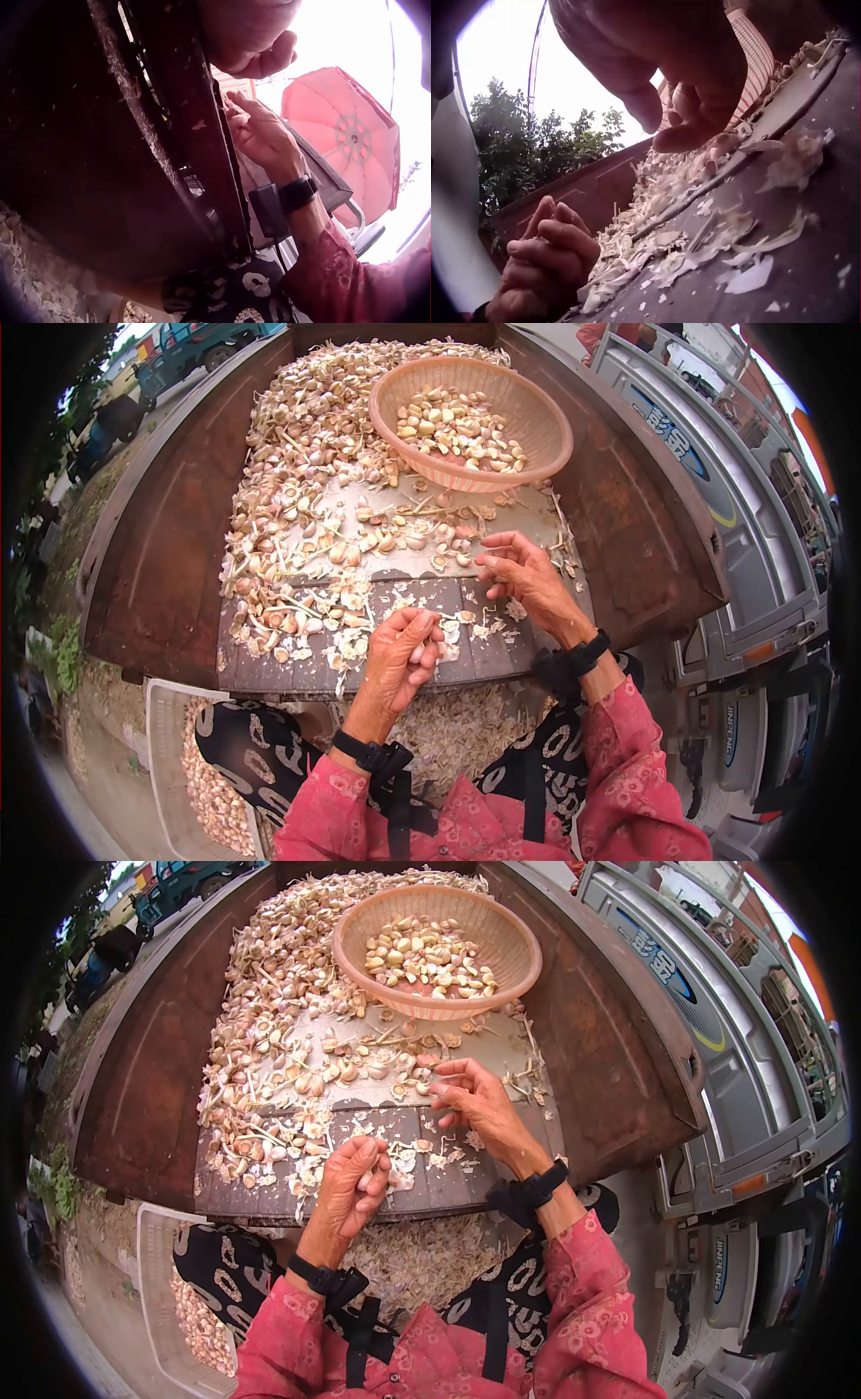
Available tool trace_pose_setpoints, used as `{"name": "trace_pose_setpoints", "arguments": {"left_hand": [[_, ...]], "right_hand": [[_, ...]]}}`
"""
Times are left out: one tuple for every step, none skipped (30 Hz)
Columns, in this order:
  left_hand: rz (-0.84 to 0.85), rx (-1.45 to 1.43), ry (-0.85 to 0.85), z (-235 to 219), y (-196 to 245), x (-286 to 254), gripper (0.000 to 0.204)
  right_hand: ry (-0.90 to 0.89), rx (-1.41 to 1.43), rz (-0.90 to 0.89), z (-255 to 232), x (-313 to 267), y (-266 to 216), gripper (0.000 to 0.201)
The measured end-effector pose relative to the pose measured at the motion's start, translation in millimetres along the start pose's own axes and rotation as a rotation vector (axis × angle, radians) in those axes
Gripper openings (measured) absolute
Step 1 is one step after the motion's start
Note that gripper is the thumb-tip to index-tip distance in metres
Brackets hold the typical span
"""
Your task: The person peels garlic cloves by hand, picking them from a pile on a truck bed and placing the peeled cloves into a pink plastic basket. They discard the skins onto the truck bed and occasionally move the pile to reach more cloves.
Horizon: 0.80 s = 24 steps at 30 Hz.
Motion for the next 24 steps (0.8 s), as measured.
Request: {"name": "trace_pose_setpoints", "arguments": {"left_hand": [[0.005,0.003,-0.004,-0.9,0.0,-0.2,0.016],[0.005,0.003,-0.003,-1.2,0.1,-0.6,0.016],[0.005,0.000,-0.006,-1.1,0.1,-0.9,0.016],[0.006,-0.003,-0.011,-0.8,0.3,-0.8,0.016],[0.008,-0.003,-0.009,-0.8,0.3,-0.4,0.016],[0.013,-0.005,-0.010,-0.9,-0.1,-0.3,0.016],[0.017,-0.008,-0.012,-1.4,-0.3,-0.7,0.016],[0.018,-0.009,-0.011,-1.8,-0.1,-1.1,0.016],[0.019,-0.003,-0.011,-1.3,0.1,-1.0,0.016],[0.020,0.002,-0.011,-0.5,0.2,-0.8,0.015],[0.017,0.000,-0.013,0.3,0.2,-0.8,0.015],[0.015,0.011,-0.002,0.4,0.6,-1.2,0.016],[0.013,0.024,0.007,0.4,0.8,-1.5,0.016],[0.008,0.025,0.002,0.8,0.7,-1.4,0.016],[0.014,0.026,0.007,0.6,1.3,-1.6,0.016],[0.016,0.027,0.010,0.3,1.4,-1.8,0.016],[-0.005,0.029,-0.001,0.4,0.9,-2.0,0.016],[0.017,0.033,-0.003,-0.2,2.4,-2.5,0.017],[0.030,0.035,-0.011,-0.3,1.8,-2.3,0.017],[0.038,0.032,-0.027,-0.3,1.6,-2.3,0.017],[0.042,0.025,-0.045,-0.4,1.8,-2.2,0.018],[0.038,0.026,-0.045,-1.6,1.2,-1.8,0.018],[0.035,0.028,-0.045,-2.7,1.0,-0.8,0.018],[0.026,0.014,-0.049,-3.4,0.9,0.5,0.018]], "right_hand": [[0.000,0.000,0.000,-0.8,9.3,5.6,0.027],[-0.046,-0.362,-0.153,0.2,18.5,2.3,0.026],[-0.092,-0.724,-0.308,4.5,23.1,-0.2,0.025],[-0.077,-0.712,-0.280,9.6,24.5,2.0,0.022],[-0.079,-0.711,-0.282,8.9,27.7,5.6,0.022],[-0.104,-0.773,-0.327,7.9,32.2,11.3,0.023],[-0.129,-0.835,-0.373,9.4,34.2,13.5,0.023],[-0.105,-0.783,-0.378,6.9,33.7,16.3,0.021],[-0.104,-0.785,-0.377,2.5,31.0,18.5,0.021],[-0.133,-0.614,-0.256,1.5,26.6,20.1,0.019],[-0.160,-0.443,-0.134,1.6,20.4,22.0,0.018],[-0.157,-0.445,-0.131,1.4,12.6,17.7,0.018],[-0.186,-0.300,-0.029,4.7,2.0,13.8,0.021],[-0.212,-0.155,0.071,8.0,-9.4,9.2,0.023],[-0.202,-0.157,0.071,8.1,-20.0,2.2,0.023],[-0.193,-0.098,0.061,8.2,-32.0,-5.1,0.025],[-0.176,-0.038,0.054,6.5,-45.4,-14.4,0.027],[-0.161,-0.013,0.057,2.4,-61.6,-28.1,0.026],[-0.119,-0.020,0.071,-5.5,-79.2,-42.0,0.026],[-0.101,-0.050,0.056,-13.8,-98.3,-57.6,0.025],[-0.080,-0.084,0.045,-23.7,-118.0,-71.4,0.025],[-0.007,-0.154,0.034,-38.0,-137.0,-82.9,0.023],[0.074,-0.212,0.053,-53.7,-156.4,-94.9,0.023],[0.147,-0.278,0.062,-74.3,-175.9,-99.7,0.022]]}}
Point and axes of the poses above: each hand's wrist, its own x-axis towards the middle knuckle, its own z-axis out of the palm, y = z × x, the point moved 5 cm from there along x, towards the middle knuckle, and after that the axes turned 10 degrees about -z, right-handed, at the moved point
